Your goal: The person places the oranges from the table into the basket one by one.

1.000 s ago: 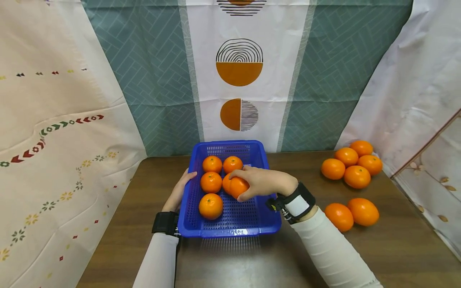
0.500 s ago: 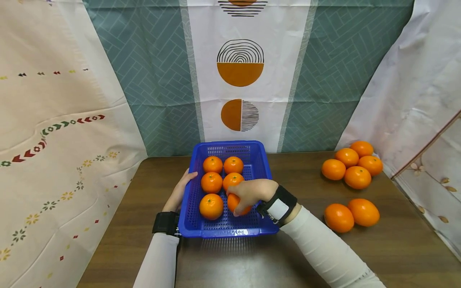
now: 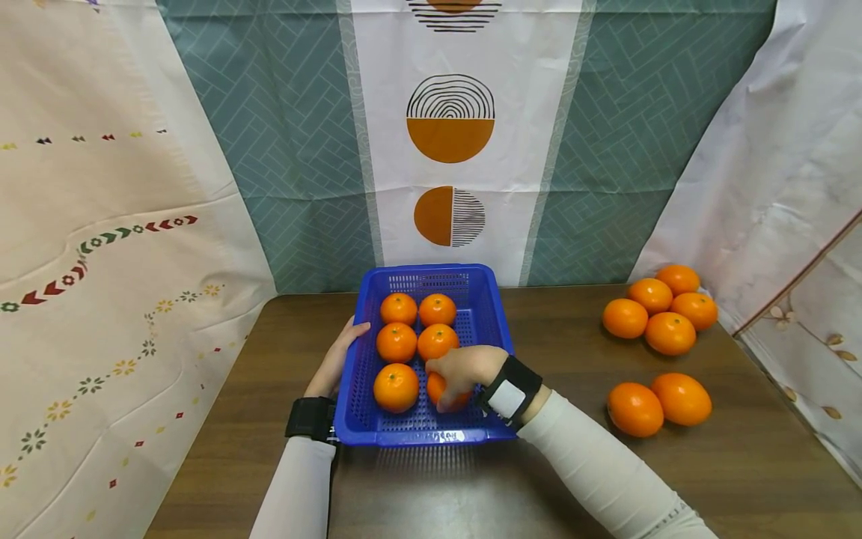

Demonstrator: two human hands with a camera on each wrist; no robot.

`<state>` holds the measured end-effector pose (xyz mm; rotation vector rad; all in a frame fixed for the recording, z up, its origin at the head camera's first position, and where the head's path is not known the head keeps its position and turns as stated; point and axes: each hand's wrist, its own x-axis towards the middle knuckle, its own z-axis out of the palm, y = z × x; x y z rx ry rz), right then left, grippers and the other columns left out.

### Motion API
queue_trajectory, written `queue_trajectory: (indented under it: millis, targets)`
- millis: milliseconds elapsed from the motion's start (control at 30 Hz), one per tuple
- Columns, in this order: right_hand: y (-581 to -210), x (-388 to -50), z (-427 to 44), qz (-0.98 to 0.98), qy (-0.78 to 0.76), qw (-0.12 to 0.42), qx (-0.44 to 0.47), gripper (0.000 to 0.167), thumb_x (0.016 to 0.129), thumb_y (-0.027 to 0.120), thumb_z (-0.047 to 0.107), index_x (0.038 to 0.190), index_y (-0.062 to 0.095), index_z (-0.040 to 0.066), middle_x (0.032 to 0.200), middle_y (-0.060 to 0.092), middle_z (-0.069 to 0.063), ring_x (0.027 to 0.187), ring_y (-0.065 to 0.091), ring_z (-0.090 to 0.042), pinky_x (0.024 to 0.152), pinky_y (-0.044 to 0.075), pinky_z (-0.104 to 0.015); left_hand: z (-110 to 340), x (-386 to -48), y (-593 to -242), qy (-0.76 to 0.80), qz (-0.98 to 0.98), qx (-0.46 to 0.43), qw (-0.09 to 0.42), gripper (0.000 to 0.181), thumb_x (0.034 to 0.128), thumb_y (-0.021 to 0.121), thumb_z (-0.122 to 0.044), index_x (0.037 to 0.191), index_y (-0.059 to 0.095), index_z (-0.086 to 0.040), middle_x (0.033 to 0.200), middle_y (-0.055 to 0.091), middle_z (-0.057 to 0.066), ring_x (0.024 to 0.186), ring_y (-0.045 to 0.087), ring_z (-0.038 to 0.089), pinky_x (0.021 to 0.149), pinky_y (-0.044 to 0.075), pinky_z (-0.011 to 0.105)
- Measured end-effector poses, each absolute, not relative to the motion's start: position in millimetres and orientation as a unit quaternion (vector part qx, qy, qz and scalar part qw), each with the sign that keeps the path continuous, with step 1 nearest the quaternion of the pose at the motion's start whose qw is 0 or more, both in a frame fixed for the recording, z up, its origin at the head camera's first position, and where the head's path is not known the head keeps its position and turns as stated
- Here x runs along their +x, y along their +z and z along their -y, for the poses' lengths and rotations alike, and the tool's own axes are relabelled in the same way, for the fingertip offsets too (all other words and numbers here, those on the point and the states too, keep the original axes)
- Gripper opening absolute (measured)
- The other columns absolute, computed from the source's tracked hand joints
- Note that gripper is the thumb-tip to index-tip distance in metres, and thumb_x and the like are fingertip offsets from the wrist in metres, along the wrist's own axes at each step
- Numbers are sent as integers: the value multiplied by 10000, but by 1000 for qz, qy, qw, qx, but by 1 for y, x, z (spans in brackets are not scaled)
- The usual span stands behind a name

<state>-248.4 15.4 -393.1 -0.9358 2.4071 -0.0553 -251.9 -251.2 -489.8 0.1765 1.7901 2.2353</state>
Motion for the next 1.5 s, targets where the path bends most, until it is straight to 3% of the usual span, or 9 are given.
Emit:
queue_trajectory:
  millis: [200,800,1167,1400,1500]
  targets:
    - [-399,-245,-12,-906,-15,257,-336,682,870,837,431,1445,566,184,1079,677,7,985,616,-178,1030,502,-441,251,-251,-490,771,-619,64,135,627,1121,360,-400,1666,57,-329,1694,186,174,1418,400,445,1072,444,627]
    - [-403,-244,-4,-924,-12,198,-327,700,864,809,549,1404,582,166,912,650,-12,844,620,-200,881,550,-458,251,-254,-495,768,-624,70,124,621,1120,372,-414,1661,87,-308,1680,224,146,1424,393,435,1087,424,636]
    - [-401,-241,-3,-929,-17,207,-306,754,866,796,563,1465,542,181,1013,673,-41,927,634,-231,945,534,-487,250,-254,-494,772,-620,70,120,619,1118,377,-410,1658,103,-284,1669,240,157,1413,395,420,1106,407,629]
    - [-396,-238,-8,-928,-37,218,-300,700,880,799,526,1443,546,196,915,628,-31,855,600,-239,852,525,-445,251,-254,-494,774,-617,78,122,623,1121,374,-398,1664,89,-287,1676,233,144,1431,378,431,1110,397,638]
    - [-394,-238,-11,-927,-48,217,-303,689,892,790,523,1451,543,203,950,646,-39,883,613,-246,862,525,-453,251,-254,-494,774,-617,76,123,620,1121,380,-403,1661,94,-301,1679,229,132,1433,378,431,1103,403,638]
